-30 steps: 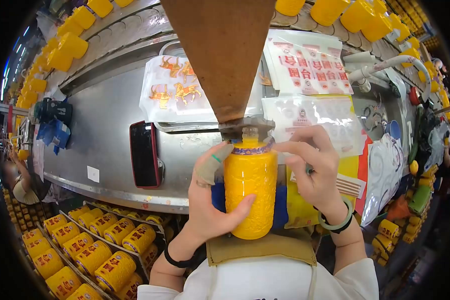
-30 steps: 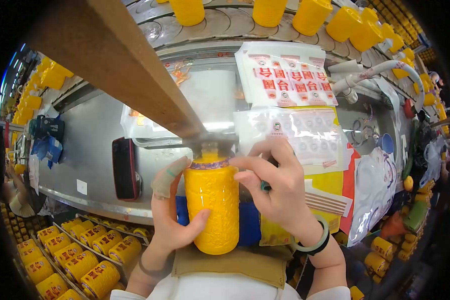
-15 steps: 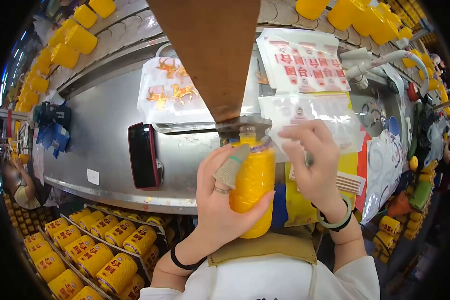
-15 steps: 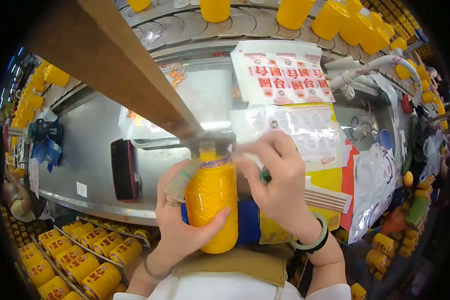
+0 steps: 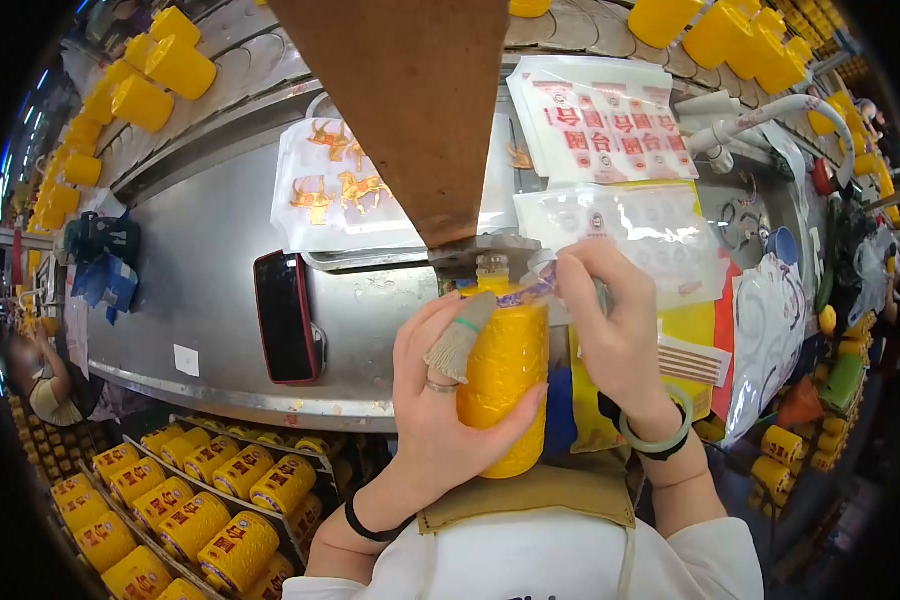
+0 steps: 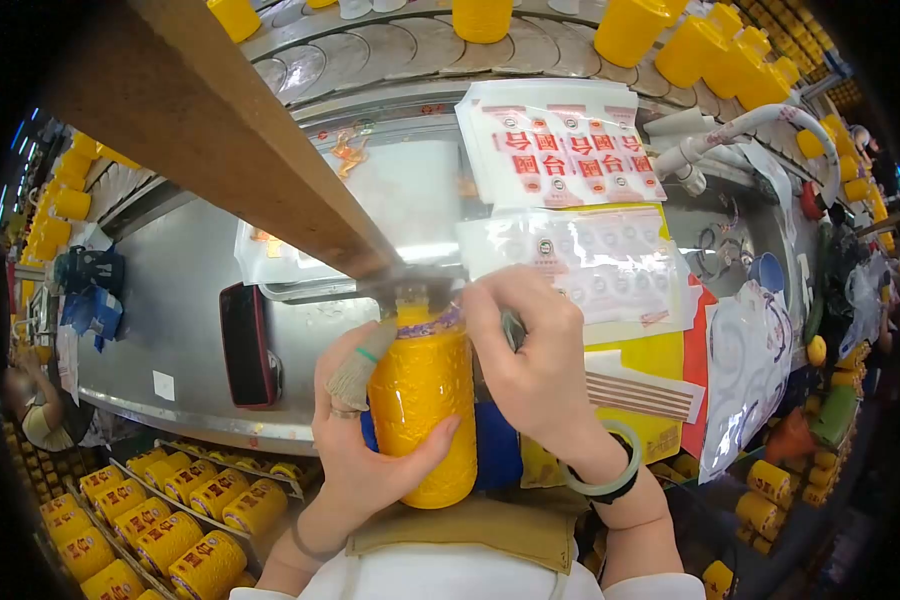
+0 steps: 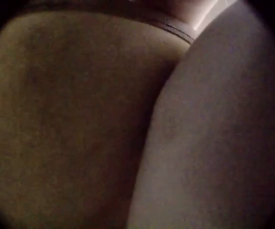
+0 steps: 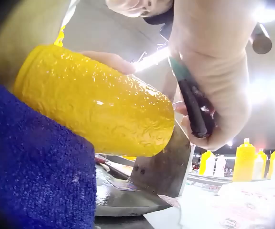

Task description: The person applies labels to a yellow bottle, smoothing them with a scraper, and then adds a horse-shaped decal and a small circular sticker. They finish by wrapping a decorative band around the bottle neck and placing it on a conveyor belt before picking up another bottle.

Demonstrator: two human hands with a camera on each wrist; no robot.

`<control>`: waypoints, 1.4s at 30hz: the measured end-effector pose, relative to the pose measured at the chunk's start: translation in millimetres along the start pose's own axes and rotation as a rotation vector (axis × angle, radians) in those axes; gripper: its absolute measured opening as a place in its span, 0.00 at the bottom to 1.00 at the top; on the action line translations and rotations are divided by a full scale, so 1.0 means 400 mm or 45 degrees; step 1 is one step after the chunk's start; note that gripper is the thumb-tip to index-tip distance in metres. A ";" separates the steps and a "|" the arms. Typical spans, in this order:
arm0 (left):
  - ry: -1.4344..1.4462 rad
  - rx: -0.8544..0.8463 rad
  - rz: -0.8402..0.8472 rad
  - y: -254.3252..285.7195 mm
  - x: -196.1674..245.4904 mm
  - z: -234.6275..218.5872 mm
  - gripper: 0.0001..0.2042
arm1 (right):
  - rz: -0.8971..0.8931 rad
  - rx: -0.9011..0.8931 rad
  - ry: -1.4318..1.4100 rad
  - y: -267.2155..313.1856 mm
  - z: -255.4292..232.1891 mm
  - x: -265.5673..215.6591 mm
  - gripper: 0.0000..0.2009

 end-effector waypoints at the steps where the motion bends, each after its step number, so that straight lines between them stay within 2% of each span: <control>1: 0.001 -0.001 -0.001 -0.001 0.001 0.000 0.36 | 0.001 0.000 0.001 0.006 0.003 -0.001 0.07; 4: -0.001 -0.004 0.005 -0.004 0.003 -0.001 0.36 | 0.075 0.087 -0.097 0.019 -0.010 0.011 0.08; 6: 0.000 -0.004 0.013 -0.004 0.003 -0.002 0.36 | 0.446 0.046 -0.295 0.037 0.002 0.082 0.10; 7: 0.001 -0.004 0.014 -0.003 0.001 -0.002 0.36 | 0.445 0.046 -0.295 0.038 0.006 0.090 0.10; 9: -0.054 -0.023 0.079 -0.001 0.007 0.000 0.38 | 0.592 0.026 -0.605 0.044 0.033 0.128 0.12; 10: -0.053 -0.023 0.081 -0.001 0.006 -0.001 0.38 | 0.591 0.027 -0.605 0.038 0.032 0.124 0.12; 12: -0.062 -0.030 0.096 -0.002 0.008 -0.001 0.38 | 0.728 -0.125 -0.416 0.041 0.053 0.136 0.12; 16: -0.058 -0.022 0.105 -0.002 0.010 -0.002 0.38 | 0.680 -0.149 -0.454 0.034 0.062 0.120 0.12; 19: 0.029 0.011 0.021 -0.003 0.000 -0.006 0.34 | 0.627 -0.078 -0.486 0.040 0.044 0.101 0.09; 21: 0.016 0.001 0.028 -0.003 0.000 -0.004 0.34 | 0.473 -0.034 -0.415 0.035 0.029 0.073 0.07; 22: 0.016 0.000 0.028 -0.002 -0.001 -0.004 0.34 | 0.474 -0.033 -0.415 0.037 0.026 0.071 0.07; 24: 0.055 -0.009 -0.003 0.000 -0.009 -0.004 0.35 | 0.640 -0.043 -0.374 0.053 0.021 0.098 0.07; 27: 0.077 -0.010 -0.001 0.001 -0.016 -0.004 0.35 | 0.639 0.063 -0.178 0.052 -0.020 0.169 0.06; 28: 0.078 -0.010 -0.001 0.002 -0.020 -0.004 0.35 | 0.438 0.087 -0.088 0.035 -0.041 0.197 0.05; 29: 0.056 -0.027 0.031 0.004 -0.020 -0.003 0.36 | 0.437 0.087 -0.086 0.034 -0.045 0.193 0.05; 31: 0.033 -0.039 0.059 0.002 -0.021 -0.002 0.38 | 0.237 0.354 0.099 0.024 -0.108 0.138 0.05; 32: 0.025 -0.036 0.078 0.002 -0.019 -0.003 0.38 | 0.110 0.324 0.086 0.020 -0.106 0.095 0.05; 33: 0.016 -0.040 0.099 0.003 -0.016 -0.003 0.38 | 0.117 0.322 0.085 0.019 -0.107 0.075 0.05; 35: 0.046 -0.046 0.086 0.007 -0.022 -0.001 0.38 | -0.510 -0.076 0.264 0.035 -0.014 -0.076 0.08; 36: 0.076 -0.043 0.072 0.007 -0.027 -0.001 0.38 | -0.510 -0.070 0.264 0.037 -0.009 -0.088 0.08; 38: 0.085 -0.056 0.071 0.008 -0.033 0.000 0.38 | -0.472 -0.217 0.252 0.050 0.029 -0.094 0.10; 40: 0.090 -0.065 0.066 0.012 -0.044 -0.001 0.38 | -0.469 -0.193 0.236 0.051 0.025 -0.082 0.09; 42: 0.262 -0.120 -0.039 0.021 -0.074 0.011 0.39 | -0.462 -0.168 0.222 0.051 0.016 -0.071 0.09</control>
Point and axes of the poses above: each hand's wrist, its own y-axis away from the middle knuckle, its own z-axis out of the palm, x = y × z, the point moved 10 cm from there along -y, towards the middle knuckle, and after that the axes turned 6 degrees about x, right-handed, at the moved point
